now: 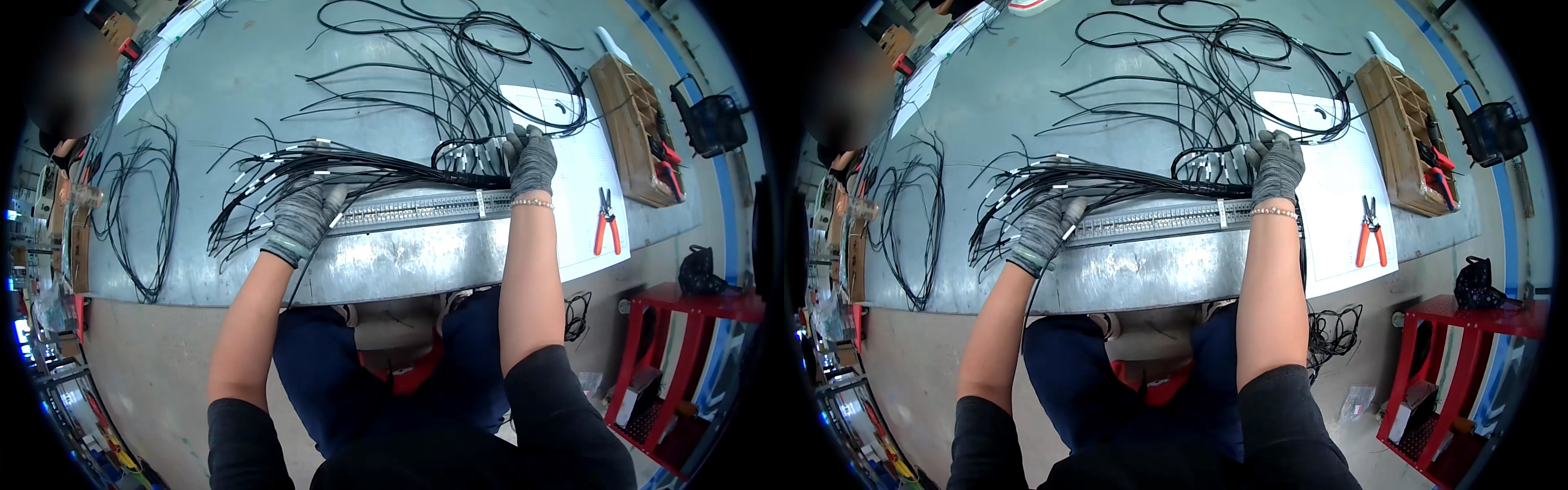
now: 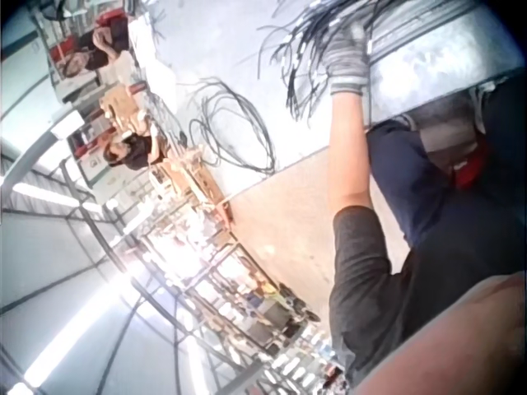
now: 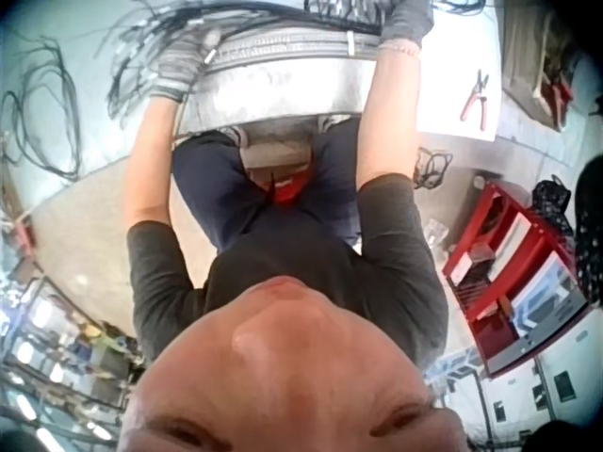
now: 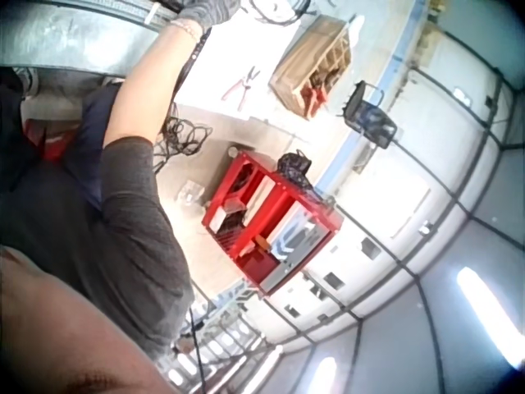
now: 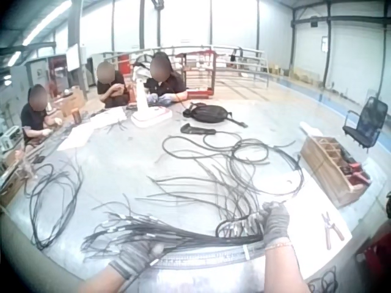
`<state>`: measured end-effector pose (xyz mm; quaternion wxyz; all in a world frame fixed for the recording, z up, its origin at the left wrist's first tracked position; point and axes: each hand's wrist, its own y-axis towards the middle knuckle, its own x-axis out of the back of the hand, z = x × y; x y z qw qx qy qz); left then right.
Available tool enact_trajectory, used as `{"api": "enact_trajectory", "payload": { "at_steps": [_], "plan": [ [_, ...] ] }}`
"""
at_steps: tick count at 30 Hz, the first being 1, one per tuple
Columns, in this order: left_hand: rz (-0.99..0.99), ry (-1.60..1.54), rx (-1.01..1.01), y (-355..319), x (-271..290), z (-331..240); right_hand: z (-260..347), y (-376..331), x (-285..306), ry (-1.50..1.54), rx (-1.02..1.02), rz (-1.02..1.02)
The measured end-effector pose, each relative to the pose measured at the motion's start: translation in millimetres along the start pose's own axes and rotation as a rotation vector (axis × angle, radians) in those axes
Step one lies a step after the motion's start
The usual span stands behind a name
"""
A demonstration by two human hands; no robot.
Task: The person sits at a metal workbench and repeatedly picks up black wires, aligns them, and places them into a long gray terminal block. The person wears gloves and continues the repetitive insertion process throughout the clip.
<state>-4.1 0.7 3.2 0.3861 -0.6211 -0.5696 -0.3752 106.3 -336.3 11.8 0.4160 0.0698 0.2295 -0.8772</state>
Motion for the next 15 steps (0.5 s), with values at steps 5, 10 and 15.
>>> {"api": "enact_trajectory", "payload": {
  "at_steps": [5, 10, 15],
  "plan": [
    [0.09, 0.049, 0.061, 1.2, 2.4, -2.5, -9.5, -6.9, -3.2, -0.195, 0.05, 0.201],
    [0.11, 0.049, 0.075, 1.0, -0.2, 5.4, -9.9, -22.0, -30.9, -0.131, 0.057, 0.322],
    [0.039, 0.083, 0.045, 0.7, -1.5, 12.2, -15.4, -48.9, -40.3, -0.683, 0.579, 0.508]
  ]
}}
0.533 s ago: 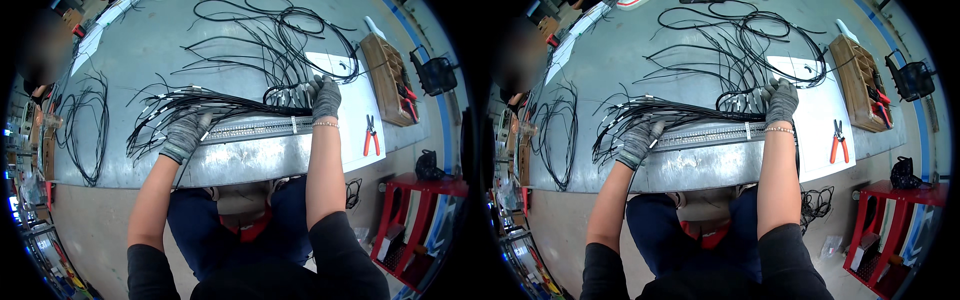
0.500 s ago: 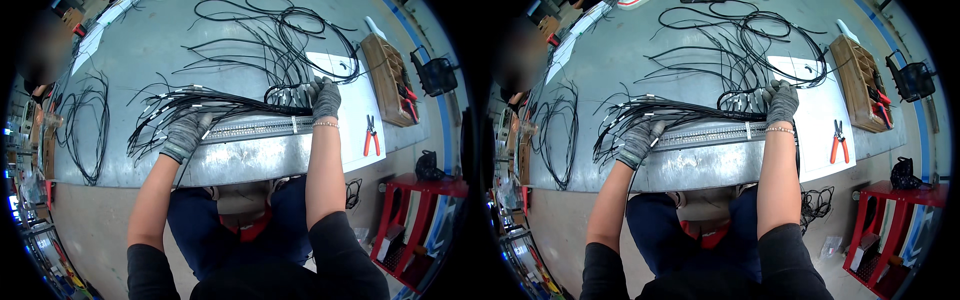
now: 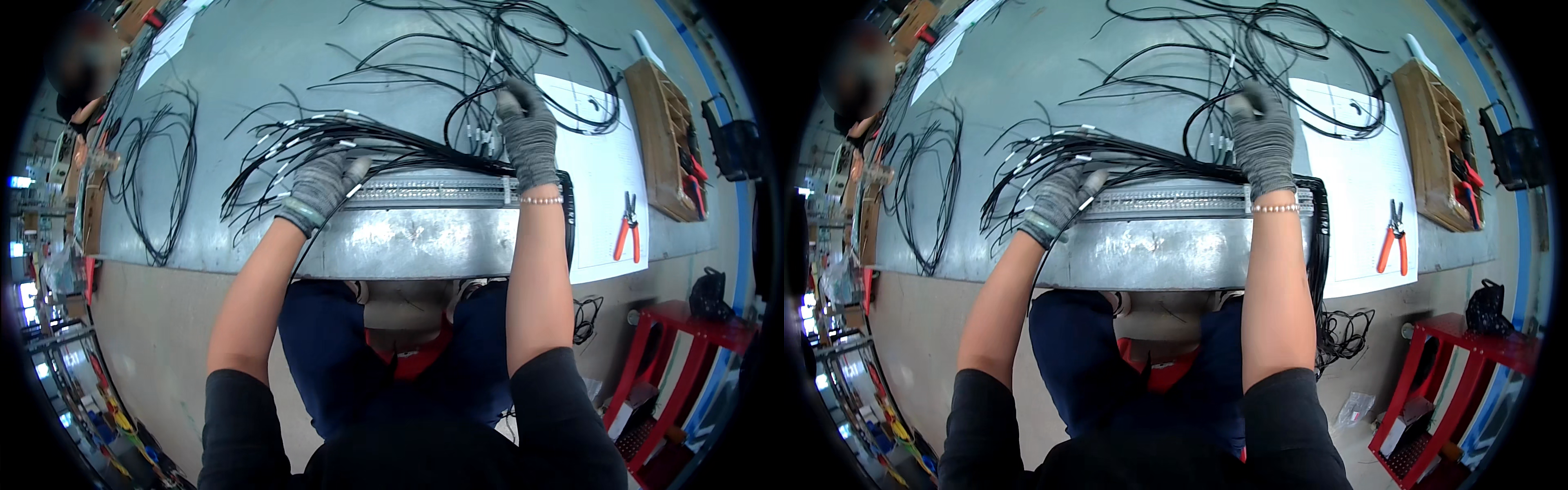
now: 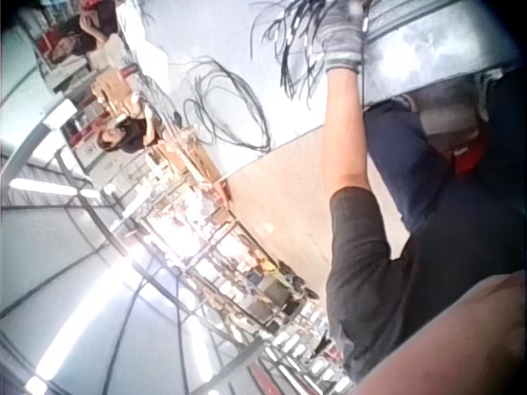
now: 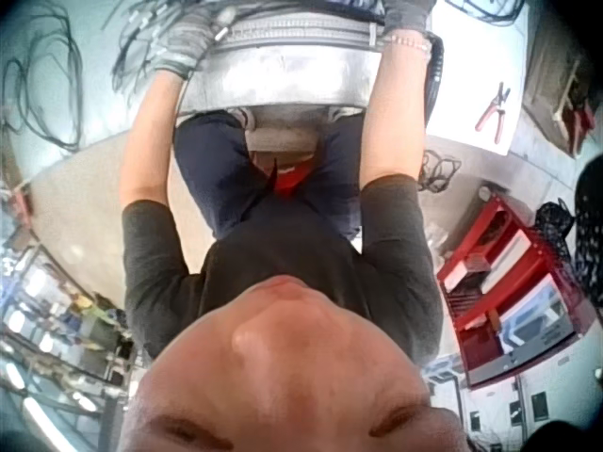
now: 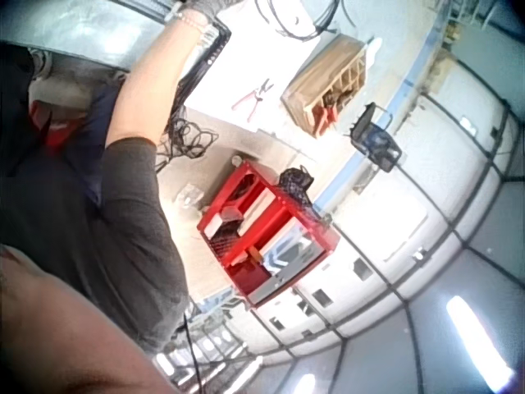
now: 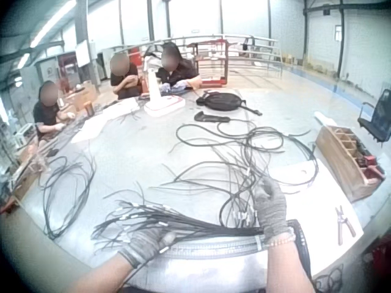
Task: The person sits at a metal workbench and repeatedly picks up black wires, aligns them, and places them into a long gray terminal block. The person wears gloves and continues the repetitive insertion process throughout the clip.
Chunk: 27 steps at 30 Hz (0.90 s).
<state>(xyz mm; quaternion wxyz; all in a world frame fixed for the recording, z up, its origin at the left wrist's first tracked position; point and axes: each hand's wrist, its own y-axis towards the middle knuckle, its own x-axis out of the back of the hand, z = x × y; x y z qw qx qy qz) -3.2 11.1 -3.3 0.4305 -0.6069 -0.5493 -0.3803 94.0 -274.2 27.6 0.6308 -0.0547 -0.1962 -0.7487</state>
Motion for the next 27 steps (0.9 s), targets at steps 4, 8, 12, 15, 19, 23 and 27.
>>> {"api": "enact_trajectory", "payload": {
  "at_steps": [4, 8, 12, 15, 19, 23, 27],
  "plan": [
    [0.02, -0.055, -0.043, 2.5, -0.8, -3.3, 40.7, -47.8, -33.0, -0.06, 0.331, 0.568],
    [0.033, -0.021, -0.032, 2.8, 0.3, 0.7, 61.6, -76.2, -63.3, -0.228, 0.436, 0.811],
    [0.1, -0.014, -0.037, -0.4, 7.7, -7.7, 47.7, -88.2, -78.9, -0.157, 0.529, 0.782],
    [-0.001, -0.151, -0.047, -6.0, 4.8, -9.3, 51.0, -85.0, -76.1, -0.177, 0.482, 0.842],
    [0.132, -0.115, -0.017, -3.8, 16.4, -12.8, 45.5, -83.0, -78.5, 0.006, 0.417, 0.728],
    [0.1, -0.086, -0.046, 0.6, 0.9, -0.9, 48.0, -79.8, -79.4, -0.103, 0.441, 0.741],
    [0.056, -0.132, -0.003, 3.4, -4.8, 1.3, 51.7, -80.1, -82.5, -0.192, 0.416, 0.727]
  ]
}}
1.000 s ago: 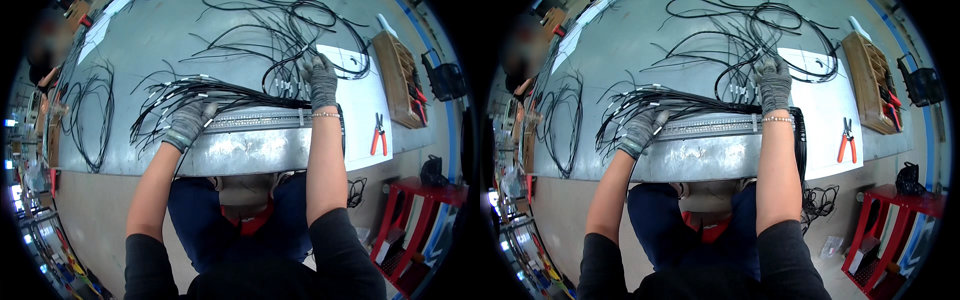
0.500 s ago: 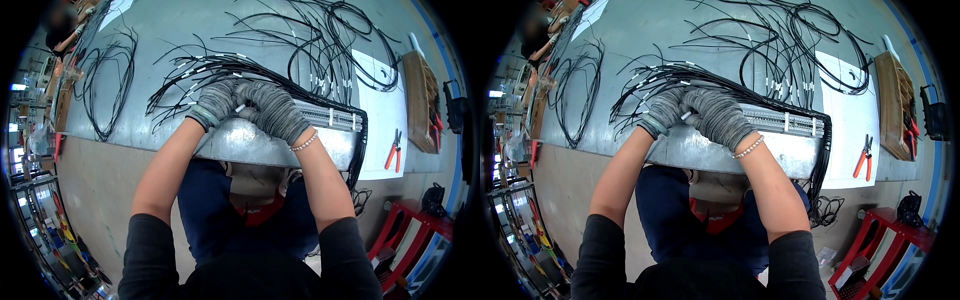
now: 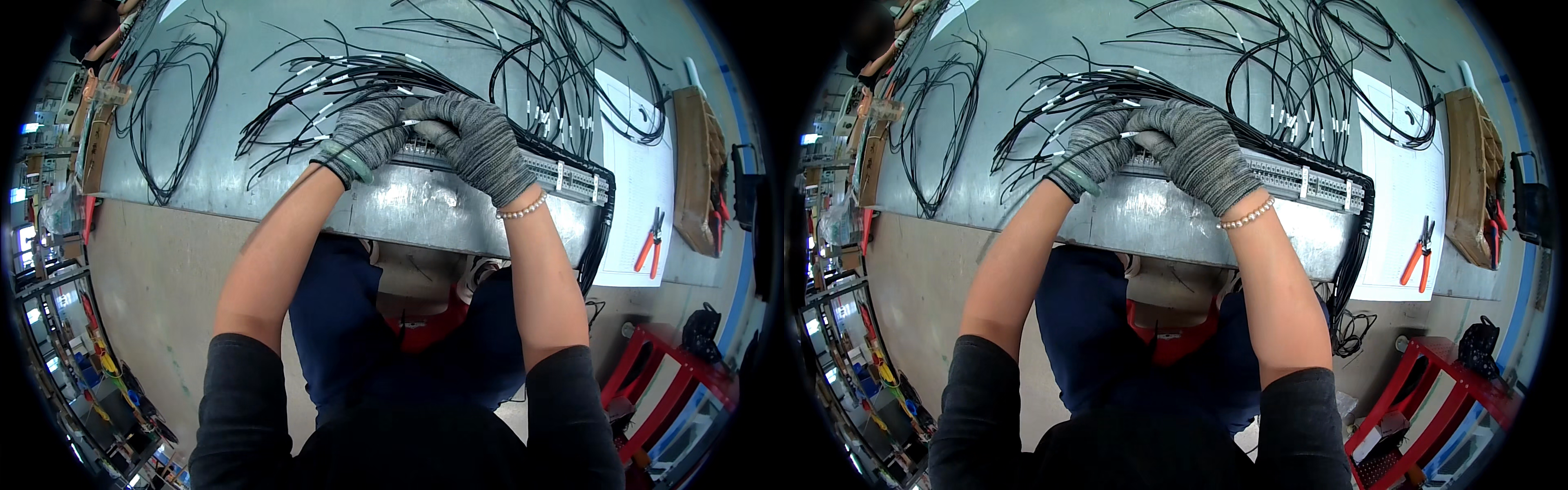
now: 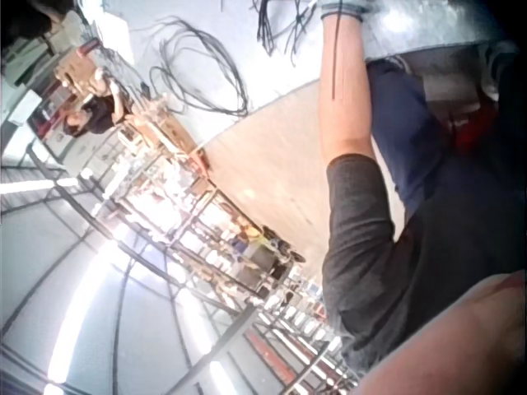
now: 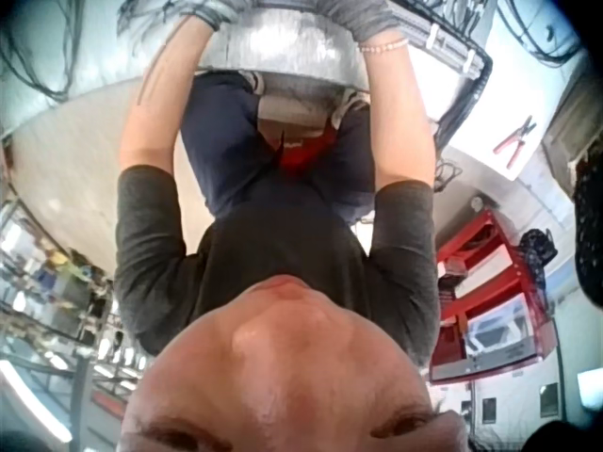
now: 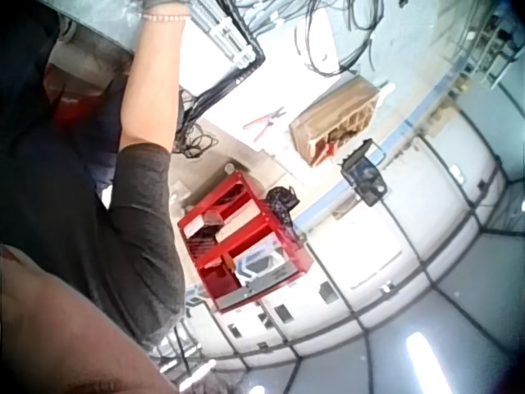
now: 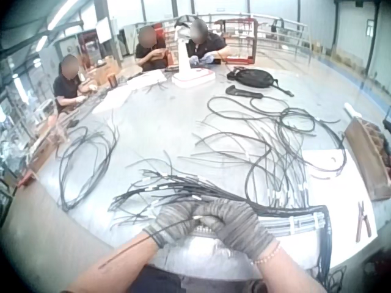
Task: The person sits at a metal workbench and repeatedly picks up black wires, aligns them, and places them into a long gray terminal block. The person wears gloves and continues the repetitive insertion process throughout the clip.
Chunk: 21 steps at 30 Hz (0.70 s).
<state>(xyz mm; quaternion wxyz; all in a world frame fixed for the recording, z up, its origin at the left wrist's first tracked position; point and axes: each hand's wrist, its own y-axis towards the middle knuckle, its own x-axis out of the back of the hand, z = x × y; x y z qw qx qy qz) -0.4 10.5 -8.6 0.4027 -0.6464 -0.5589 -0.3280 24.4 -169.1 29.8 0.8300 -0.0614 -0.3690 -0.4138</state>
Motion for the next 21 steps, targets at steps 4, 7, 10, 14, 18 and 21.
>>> {"api": "enact_trajectory", "payload": {
  "at_steps": [4, 7, 10, 14, 18, 21],
  "plan": [
    [-0.001, 0.059, -0.024, -2.8, 2.8, -5.1, -2.9, -1.6, 1.5, 0.026, 0.001, -0.056],
    [0.037, -0.023, 0.042, -2.9, 13.3, -20.9, -15.5, -2.4, 11.3, 0.136, 0.032, -0.229],
    [-0.115, 0.043, -0.003, -6.3, 3.4, -5.0, -16.2, 1.5, 37.4, 0.168, -0.187, -0.296],
    [-0.009, 0.031, 0.1, -2.7, 5.9, -13.0, -35.3, -5.4, 50.9, 0.314, -0.298, -0.332],
    [-0.018, 0.05, 0.077, -3.0, 5.1, -13.2, -19.4, -5.1, 54.3, 0.394, -0.423, -0.319],
    [-0.056, 0.071, 0.059, -1.8, 2.2, -7.3, -13.6, -5.1, 53.8, 0.429, -0.404, -0.279]
  ]
}}
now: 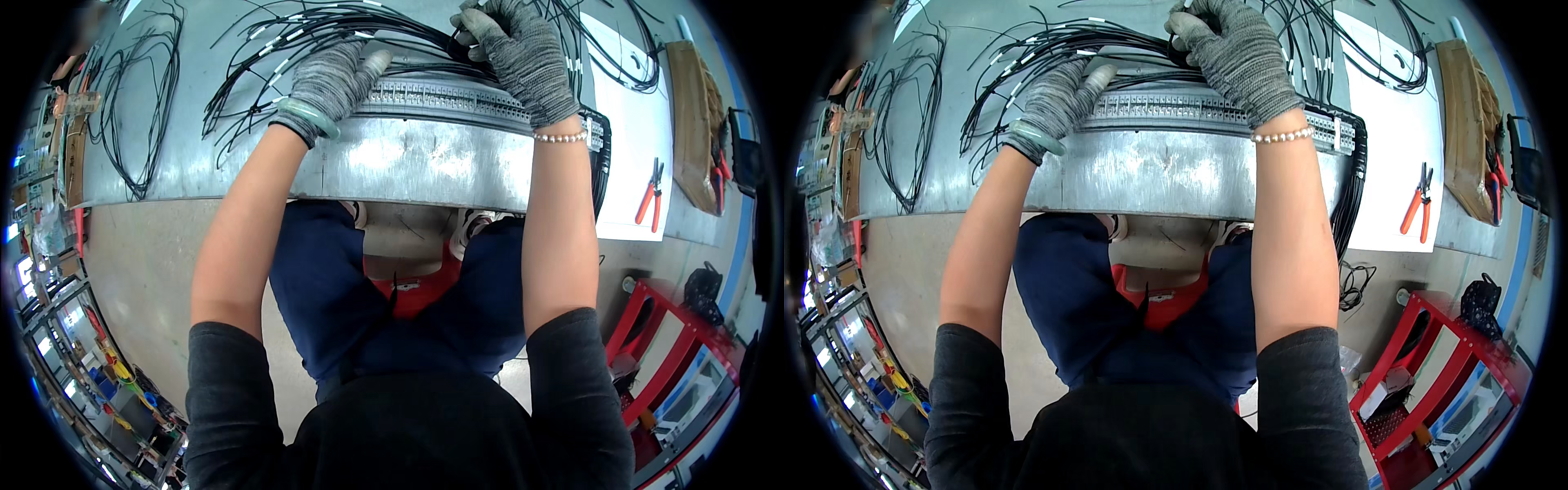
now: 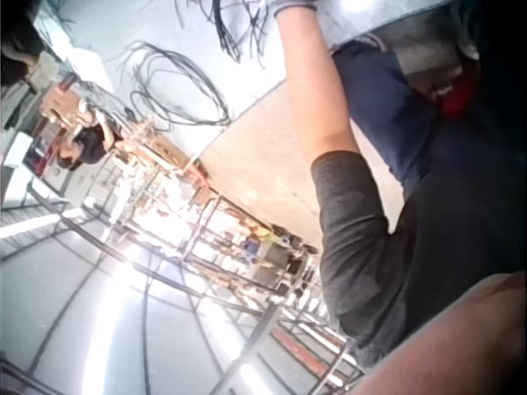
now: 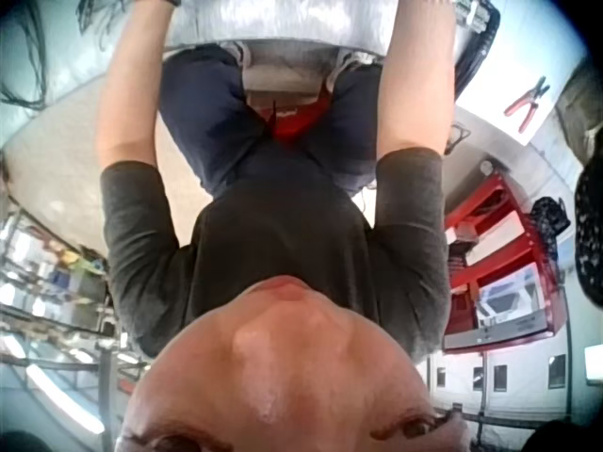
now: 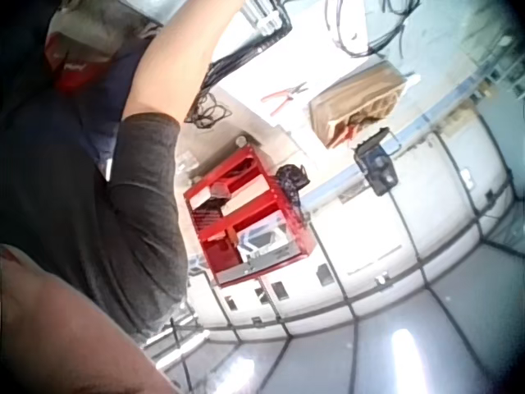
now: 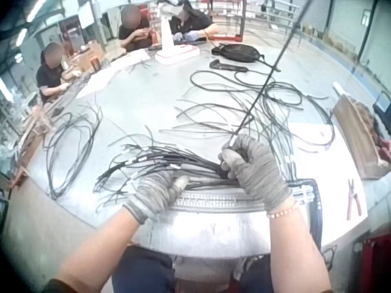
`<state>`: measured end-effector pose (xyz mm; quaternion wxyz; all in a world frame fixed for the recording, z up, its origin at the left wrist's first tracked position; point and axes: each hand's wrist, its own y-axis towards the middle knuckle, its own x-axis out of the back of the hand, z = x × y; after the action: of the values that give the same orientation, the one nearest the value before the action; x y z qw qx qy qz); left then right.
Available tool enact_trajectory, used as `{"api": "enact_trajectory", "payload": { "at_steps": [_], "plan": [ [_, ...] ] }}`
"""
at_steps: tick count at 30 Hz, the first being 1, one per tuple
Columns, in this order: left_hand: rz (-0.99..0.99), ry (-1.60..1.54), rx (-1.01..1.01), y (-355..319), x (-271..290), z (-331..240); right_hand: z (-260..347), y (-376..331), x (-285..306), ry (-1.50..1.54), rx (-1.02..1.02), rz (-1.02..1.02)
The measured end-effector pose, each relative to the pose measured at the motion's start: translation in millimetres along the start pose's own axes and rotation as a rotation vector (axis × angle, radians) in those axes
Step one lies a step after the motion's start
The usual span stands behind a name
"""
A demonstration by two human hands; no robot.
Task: The person sits at a metal workbench and repeatedly picks up black wires, aligns them, and places them into a long gray terminal block. The person wears gloves and continues the repetitive insertion process throughout the clip.
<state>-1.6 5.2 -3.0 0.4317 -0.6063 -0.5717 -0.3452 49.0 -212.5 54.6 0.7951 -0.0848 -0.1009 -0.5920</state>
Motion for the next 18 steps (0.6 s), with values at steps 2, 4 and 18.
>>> {"api": "enact_trajectory", "payload": {
  "at_steps": [2, 4, 18],
  "plan": [
    [0.005, -0.059, 0.027, -3.7, 10.7, -9.3, 7.1, -2.3, 1.0, -0.045, -0.016, -0.004],
    [0.079, -0.036, 0.009, 2.1, 12.6, -6.1, 5.5, -5.4, 3.1, -0.037, 0.042, 0.0],
    [0.095, -0.191, 0.088, 1.0, 1.2, -0.7, -15.0, 10.6, -31.1, -0.777, 0.468, -0.033]
  ]
}}
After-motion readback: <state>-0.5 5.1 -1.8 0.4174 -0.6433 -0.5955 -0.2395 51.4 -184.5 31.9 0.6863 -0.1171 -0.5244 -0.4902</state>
